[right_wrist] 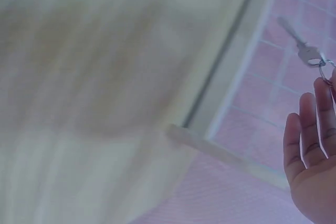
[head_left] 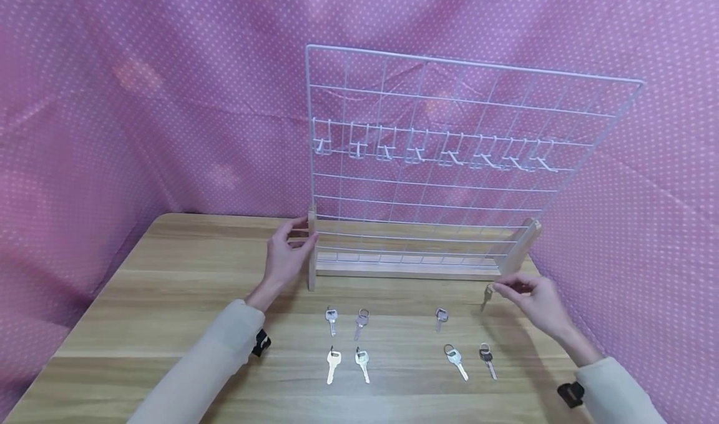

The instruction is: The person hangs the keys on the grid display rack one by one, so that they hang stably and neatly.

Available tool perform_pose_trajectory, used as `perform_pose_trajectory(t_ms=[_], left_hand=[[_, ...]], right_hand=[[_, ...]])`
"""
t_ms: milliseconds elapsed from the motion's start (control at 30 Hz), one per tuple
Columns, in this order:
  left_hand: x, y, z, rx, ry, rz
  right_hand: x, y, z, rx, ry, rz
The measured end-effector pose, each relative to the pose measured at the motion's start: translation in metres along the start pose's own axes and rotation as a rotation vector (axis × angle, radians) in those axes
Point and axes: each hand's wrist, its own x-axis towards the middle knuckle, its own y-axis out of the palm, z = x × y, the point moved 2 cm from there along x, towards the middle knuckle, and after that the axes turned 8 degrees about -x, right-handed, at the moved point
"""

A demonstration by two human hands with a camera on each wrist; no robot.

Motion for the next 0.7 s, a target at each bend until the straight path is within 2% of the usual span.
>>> perform_pose_trajectory(t_ms=[367,600,700], left_hand=[[-0.001,0.000,0.001,0.018,0.002,0.002],[0.000,0.000,0.001,0.015,0.010,-0.009],[0.000,0.001,0.001,0.021,0.012,-0.009]], right_hand=[[0.022,-0.053,0.038,0.210,-0.044,-0.171],[0.043,-0.086,0.061,0.368,-0.015,-0.284],[0.051,-0.097,0.068,0.481,-0.002,-0.338]])
